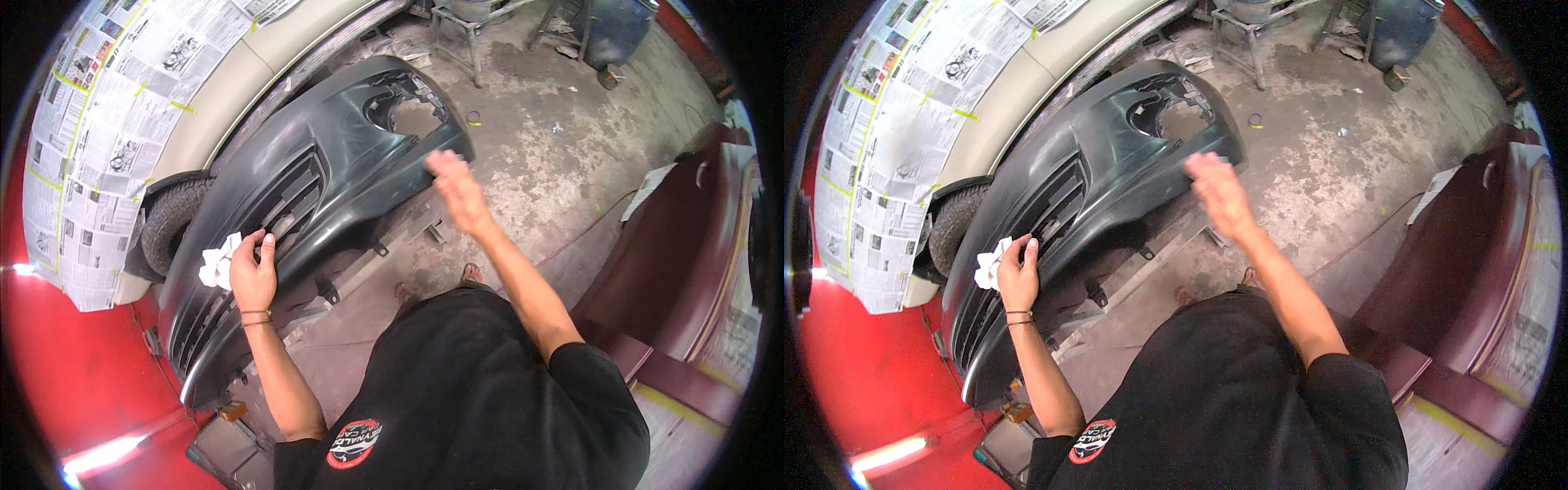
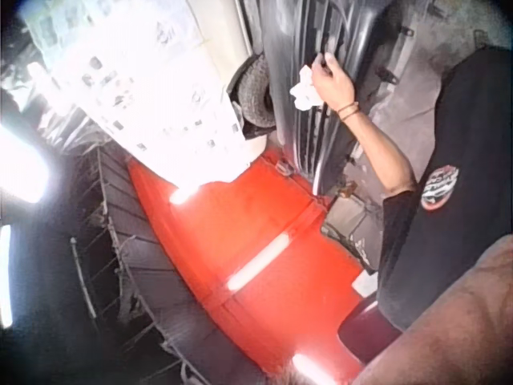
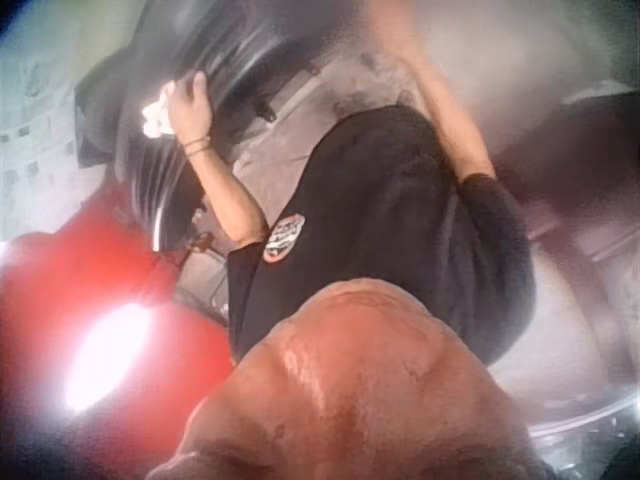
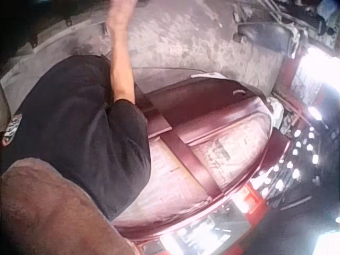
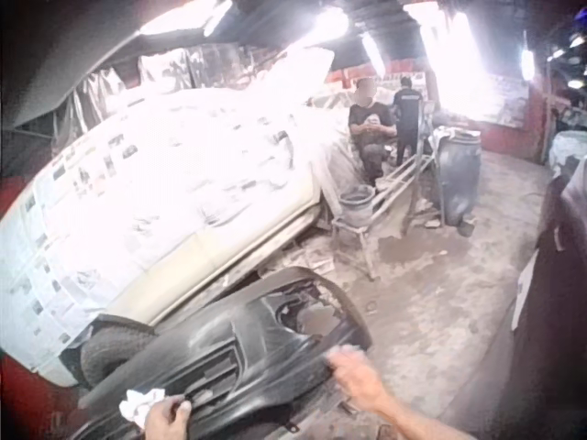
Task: The person cleans a detached black car bumper using a white cloth and a sanding block. They wipe the surface and edges of the bumper, then use the sanding block on the grille and other areas. The person repeatedly wipes and sands different sections of the bumper throughout the clip.
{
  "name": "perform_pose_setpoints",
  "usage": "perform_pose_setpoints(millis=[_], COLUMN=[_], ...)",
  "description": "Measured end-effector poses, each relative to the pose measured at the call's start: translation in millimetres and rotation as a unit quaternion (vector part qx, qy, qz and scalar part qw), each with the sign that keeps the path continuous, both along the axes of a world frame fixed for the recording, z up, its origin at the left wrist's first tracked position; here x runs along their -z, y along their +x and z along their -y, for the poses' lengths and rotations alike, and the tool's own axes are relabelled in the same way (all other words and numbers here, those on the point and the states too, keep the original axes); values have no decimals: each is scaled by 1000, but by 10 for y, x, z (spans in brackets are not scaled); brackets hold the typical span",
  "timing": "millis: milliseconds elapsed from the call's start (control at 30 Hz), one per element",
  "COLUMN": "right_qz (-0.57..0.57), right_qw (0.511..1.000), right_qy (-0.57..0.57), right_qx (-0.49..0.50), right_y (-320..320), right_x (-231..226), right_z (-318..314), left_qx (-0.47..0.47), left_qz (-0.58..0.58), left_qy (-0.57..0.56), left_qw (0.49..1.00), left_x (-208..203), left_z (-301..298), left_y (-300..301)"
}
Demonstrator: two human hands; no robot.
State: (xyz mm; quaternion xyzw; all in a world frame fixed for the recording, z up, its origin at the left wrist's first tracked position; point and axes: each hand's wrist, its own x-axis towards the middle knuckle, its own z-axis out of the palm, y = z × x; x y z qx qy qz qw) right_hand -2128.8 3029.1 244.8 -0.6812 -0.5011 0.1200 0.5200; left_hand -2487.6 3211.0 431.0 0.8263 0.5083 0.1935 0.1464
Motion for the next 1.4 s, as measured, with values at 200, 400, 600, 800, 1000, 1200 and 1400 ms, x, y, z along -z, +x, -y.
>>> perform_pose_setpoints(millis=[200, 400, 600, 800, 1000, 1200, 1400], right_qz=[129, 174, -68, 125, 26, 243, 145], right_qw=[991, 973, 998, 973, 995, 950, 981], right_qy=[25, 88, -2, 83, 7, -6, -19], right_qx=[-7, -122, 11, -177, -96, -196, -125], right_y=[-387, -376, 583, -546, 811, -268, 568], right_x=[-125, -338, 445, -709, -34, -631, -342], right_z=[-219, -142, -14, -253, -155, -536, -362], left_qx=[-31, -41, -41, -60, 92, 477, 616], left_qz=[-6, -3, -26, -37, 127, -7, 59], left_qy=[50, 26, 32, 3, -20, 214, 104], left_qw=[998, 999, 998, 997, 987, 853, 778], left_x=[50, 43, 48, 105, -168, -410, -363], left_z=[-6, -85, -85, -299, -184, 693, 1324], left_y=[-15, -146, 42, -109, 822, 3483, 4139])
